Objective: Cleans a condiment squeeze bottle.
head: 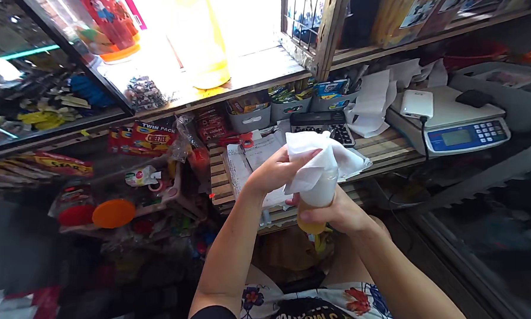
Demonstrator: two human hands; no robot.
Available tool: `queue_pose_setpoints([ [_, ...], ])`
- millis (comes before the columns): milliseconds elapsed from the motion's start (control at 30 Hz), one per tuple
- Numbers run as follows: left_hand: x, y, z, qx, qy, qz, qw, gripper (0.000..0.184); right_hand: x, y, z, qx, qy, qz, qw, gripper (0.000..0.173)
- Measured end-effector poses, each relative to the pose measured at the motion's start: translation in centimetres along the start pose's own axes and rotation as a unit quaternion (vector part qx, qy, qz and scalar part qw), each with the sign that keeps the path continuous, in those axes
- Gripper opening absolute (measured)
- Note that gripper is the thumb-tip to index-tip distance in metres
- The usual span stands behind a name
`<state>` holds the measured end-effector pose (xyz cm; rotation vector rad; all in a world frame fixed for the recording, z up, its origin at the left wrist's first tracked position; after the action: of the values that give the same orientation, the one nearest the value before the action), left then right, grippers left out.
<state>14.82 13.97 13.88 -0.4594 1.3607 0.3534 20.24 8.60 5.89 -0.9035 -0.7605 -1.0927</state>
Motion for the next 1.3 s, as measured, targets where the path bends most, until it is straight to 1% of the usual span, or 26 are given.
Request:
queue_pose_setpoints([
  [133,-0.7,0.1,-0.8,-0.057,-0.069,-0.039,0.995,0.022,0.6,-0.3,-0.3,-0.005,0.011,-0.01,1.0,0.052],
  [233,-1.4,0.5,-1.7,-0.127,-0.142,0.011,0.982,0.016,0.7,0.2,-0.5,-0.041,0.014,-0.015,0.999,0.05],
  [333,-2.7,0.5,-3.2,-0.201,-0.223,0.065,0.952,0.018,1.1,1.0,-0.3,-0.095,-0.003,-0.077,0.992,0.048],
  [400,-2.8,0.7,-4.4,-0.262,-0.255,0.1,0.925,0.023,1.3,1.4,-0.3,-0.12,-0.018,-0.12,0.985,0.047],
  [467,-2.6,0.6,-5.4,-0.305,-0.283,0.143,0.898,0.03,1.3,1.7,-0.3,-0.137,-0.022,-0.16,0.977,0.05],
  [533,-2.8,0.2,-6.0,-0.316,-0.32,0.194,0.872,0.026,1.5,1.9,-0.3,-0.15,-0.006,-0.195,0.969,0.053],
  [567,-2.9,0.1,-6.0,-0.308,-0.331,0.204,0.868,0.024,1.6,1.9,-0.3,-0.152,0.004,-0.215,0.965,0.055],
  [633,-2.9,-0.1,-5.8,-0.285,-0.319,0.21,0.879,0.024,1.8,1.9,-0.2,-0.153,0.022,-0.242,0.958,0.058],
  [733,-2.1,-0.5,-5.2,-0.246,-0.277,0.21,0.905,0.031,2.1,1.7,0.0,-0.143,0.054,-0.263,0.952,0.059],
  [867,-1.7,-1.2,-5.2,-0.259,-0.263,0.253,0.894,0.035,2.6,2.0,-0.2,-0.168,0.065,-0.304,0.935,0.061],
  [900,-1.9,-1.3,-5.2,-0.254,-0.263,0.251,0.896,0.037,2.7,2.1,-0.3,-0.168,0.072,-0.3,0.937,0.062],
  [967,-2.0,-0.9,-5.2,-0.242,-0.257,0.211,0.911,0.042,2.4,1.8,-0.4,-0.153,0.071,-0.261,0.95,0.065],
  [1033,-1.6,0.0,-5.5,-0.23,-0.258,0.155,0.926,0.044,2.0,1.5,-0.6,-0.141,0.05,-0.221,0.964,0.061],
  [1067,-1.3,0.5,-5.8,-0.241,-0.26,0.138,0.925,0.044,2.0,1.5,-0.7,-0.142,0.038,-0.21,0.967,0.057],
  [1167,-0.9,1.5,-6.2,-0.26,-0.268,0.105,0.922,0.044,1.9,1.3,-0.9,-0.136,0.029,-0.211,0.967,0.05],
  [1233,-0.4,2.3,-6.0,-0.264,-0.254,0.092,0.926,0.042,1.8,1.2,-1.1,-0.133,0.029,-0.203,0.97,0.049],
  [1300,0.0,3.4,-5.4,-0.283,-0.204,0.083,0.934,0.027,1.5,1.0,-1.1,-0.114,0.02,-0.176,0.978,0.051],
])
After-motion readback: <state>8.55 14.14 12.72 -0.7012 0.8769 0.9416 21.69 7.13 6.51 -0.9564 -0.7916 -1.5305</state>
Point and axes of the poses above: each hand's wrist, its own z-axis towards the middle knuckle, its own y-axis out of the back of the hand, x = y × z, the point moved 10 cm from there along z, towards the middle knuckle, and after that the axes turned 11 degrees about y, right-handed, at the moved point
